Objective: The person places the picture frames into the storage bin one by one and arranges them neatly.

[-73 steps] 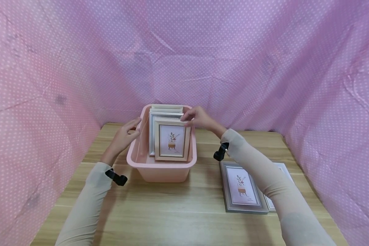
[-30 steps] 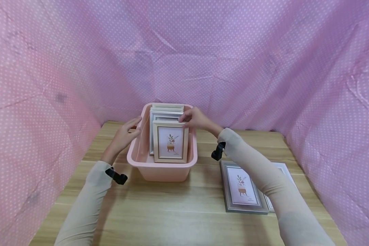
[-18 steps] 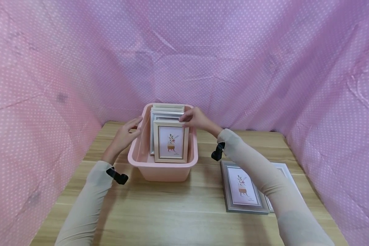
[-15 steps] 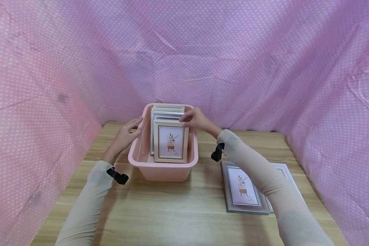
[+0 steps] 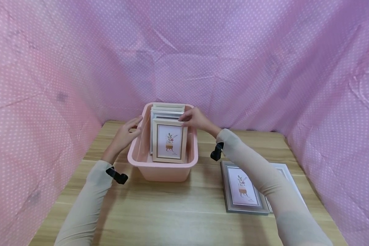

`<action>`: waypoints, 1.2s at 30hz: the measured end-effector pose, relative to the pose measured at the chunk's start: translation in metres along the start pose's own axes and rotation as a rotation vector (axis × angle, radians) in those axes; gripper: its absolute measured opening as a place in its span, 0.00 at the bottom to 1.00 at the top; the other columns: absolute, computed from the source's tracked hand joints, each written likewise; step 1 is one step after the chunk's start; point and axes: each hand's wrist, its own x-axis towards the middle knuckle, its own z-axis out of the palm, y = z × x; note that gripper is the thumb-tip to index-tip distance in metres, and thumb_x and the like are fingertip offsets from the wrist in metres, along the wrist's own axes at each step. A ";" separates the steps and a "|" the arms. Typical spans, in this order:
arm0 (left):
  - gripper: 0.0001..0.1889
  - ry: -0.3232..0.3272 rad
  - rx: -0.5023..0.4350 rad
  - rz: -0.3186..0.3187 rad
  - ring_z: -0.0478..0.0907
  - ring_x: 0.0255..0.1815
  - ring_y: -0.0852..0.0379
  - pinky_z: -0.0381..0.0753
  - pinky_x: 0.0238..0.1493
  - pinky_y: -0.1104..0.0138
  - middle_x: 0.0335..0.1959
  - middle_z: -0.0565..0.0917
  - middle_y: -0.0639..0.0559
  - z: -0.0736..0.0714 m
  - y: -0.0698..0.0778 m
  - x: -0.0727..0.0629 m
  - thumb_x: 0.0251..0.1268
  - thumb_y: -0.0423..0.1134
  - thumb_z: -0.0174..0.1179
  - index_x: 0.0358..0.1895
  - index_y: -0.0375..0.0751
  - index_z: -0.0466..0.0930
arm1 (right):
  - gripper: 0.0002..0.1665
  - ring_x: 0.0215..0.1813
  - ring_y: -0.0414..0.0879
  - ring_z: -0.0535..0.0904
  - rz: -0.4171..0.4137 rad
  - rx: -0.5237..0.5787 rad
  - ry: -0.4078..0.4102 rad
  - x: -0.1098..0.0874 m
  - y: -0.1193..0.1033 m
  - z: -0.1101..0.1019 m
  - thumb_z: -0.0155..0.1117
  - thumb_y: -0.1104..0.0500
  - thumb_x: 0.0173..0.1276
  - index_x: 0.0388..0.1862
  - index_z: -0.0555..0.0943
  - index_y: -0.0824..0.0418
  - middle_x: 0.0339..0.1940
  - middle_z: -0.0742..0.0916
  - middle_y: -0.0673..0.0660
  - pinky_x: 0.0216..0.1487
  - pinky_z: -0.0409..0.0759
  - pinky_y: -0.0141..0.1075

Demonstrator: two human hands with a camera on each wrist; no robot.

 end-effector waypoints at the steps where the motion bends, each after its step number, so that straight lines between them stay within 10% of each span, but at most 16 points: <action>1: 0.29 0.002 0.001 0.003 0.73 0.66 0.35 0.74 0.68 0.42 0.81 0.62 0.40 0.000 0.000 0.000 0.76 0.42 0.53 0.78 0.44 0.64 | 0.11 0.46 0.53 0.88 0.002 -0.010 -0.003 0.000 0.000 0.000 0.73 0.71 0.61 0.43 0.89 0.70 0.44 0.91 0.66 0.49 0.87 0.35; 36: 0.28 -0.001 -0.023 0.020 0.74 0.65 0.37 0.76 0.66 0.43 0.81 0.62 0.42 0.001 -0.003 0.001 0.77 0.41 0.53 0.78 0.44 0.65 | 0.11 0.52 0.51 0.88 0.031 -0.120 0.038 0.009 0.013 0.007 0.72 0.68 0.65 0.46 0.90 0.63 0.49 0.91 0.60 0.55 0.86 0.39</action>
